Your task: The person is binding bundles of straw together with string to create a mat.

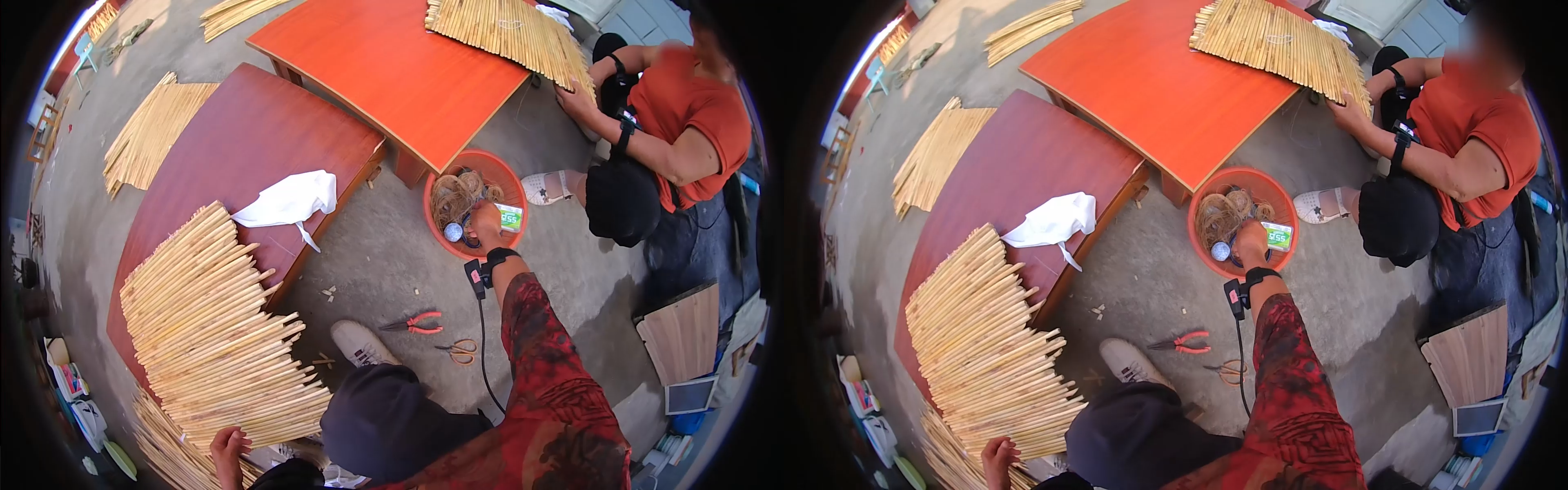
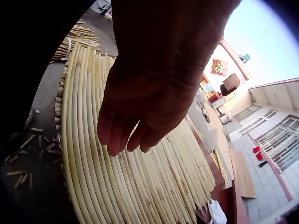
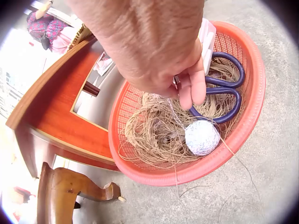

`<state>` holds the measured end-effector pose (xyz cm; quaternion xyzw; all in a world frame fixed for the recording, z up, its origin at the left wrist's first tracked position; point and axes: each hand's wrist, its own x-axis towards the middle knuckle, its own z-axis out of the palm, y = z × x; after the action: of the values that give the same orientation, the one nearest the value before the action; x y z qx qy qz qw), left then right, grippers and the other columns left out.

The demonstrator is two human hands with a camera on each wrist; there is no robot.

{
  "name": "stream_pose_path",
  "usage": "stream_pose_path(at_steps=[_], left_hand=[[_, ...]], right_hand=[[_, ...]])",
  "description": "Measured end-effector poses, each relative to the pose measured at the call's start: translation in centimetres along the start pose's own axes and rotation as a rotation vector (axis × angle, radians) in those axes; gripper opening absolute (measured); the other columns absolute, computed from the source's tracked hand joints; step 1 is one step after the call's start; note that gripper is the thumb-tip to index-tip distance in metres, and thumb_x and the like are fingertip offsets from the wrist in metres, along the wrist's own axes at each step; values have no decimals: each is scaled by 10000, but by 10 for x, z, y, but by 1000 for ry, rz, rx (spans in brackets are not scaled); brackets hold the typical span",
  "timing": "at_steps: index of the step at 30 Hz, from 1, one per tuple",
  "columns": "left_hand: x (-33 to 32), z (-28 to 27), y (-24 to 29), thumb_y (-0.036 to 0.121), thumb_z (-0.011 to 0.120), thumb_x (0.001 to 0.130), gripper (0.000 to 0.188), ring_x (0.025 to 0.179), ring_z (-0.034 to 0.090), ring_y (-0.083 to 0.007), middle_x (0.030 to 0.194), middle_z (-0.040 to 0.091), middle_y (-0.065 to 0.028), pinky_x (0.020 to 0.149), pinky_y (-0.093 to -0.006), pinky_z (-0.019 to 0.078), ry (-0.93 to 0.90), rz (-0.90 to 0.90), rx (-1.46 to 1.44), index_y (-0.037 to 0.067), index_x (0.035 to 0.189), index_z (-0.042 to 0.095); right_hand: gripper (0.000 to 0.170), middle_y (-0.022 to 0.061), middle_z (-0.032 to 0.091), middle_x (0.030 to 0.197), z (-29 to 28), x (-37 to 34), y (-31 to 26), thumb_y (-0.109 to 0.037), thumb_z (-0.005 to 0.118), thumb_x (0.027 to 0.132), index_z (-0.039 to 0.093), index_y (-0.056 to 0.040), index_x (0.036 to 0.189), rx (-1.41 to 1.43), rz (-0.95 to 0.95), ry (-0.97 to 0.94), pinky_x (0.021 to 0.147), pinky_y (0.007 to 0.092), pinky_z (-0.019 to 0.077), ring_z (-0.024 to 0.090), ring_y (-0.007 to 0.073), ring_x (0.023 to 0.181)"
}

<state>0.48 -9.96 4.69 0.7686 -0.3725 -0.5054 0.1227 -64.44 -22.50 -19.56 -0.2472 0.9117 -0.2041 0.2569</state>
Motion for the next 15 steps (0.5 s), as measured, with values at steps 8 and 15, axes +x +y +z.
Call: stream_pose_path(at_steps=[8, 15], left_hand=[[9, -3, -30, 148, 554, 828, 194, 603, 584, -149, 758, 589, -96, 499, -236, 458, 28, 54, -172, -28, 909, 573], [3, -1, -19, 147, 552, 831, 193, 603, 579, -140, 755, 586, -82, 511, -231, 453, -29, 98, -127, -30, 907, 571]], right_hand=[[123, 100, 589, 650, -25, -28, 7, -105, 476, 813, 555, -12, 829, -262, -387, -97, 390, 276, 485, 602, 173, 491], [154, 93, 575, 685, -96, -98, 9, -65, 525, 790, 541, 29, 911, 443, -75, -195, 366, 274, 448, 544, 141, 442]])
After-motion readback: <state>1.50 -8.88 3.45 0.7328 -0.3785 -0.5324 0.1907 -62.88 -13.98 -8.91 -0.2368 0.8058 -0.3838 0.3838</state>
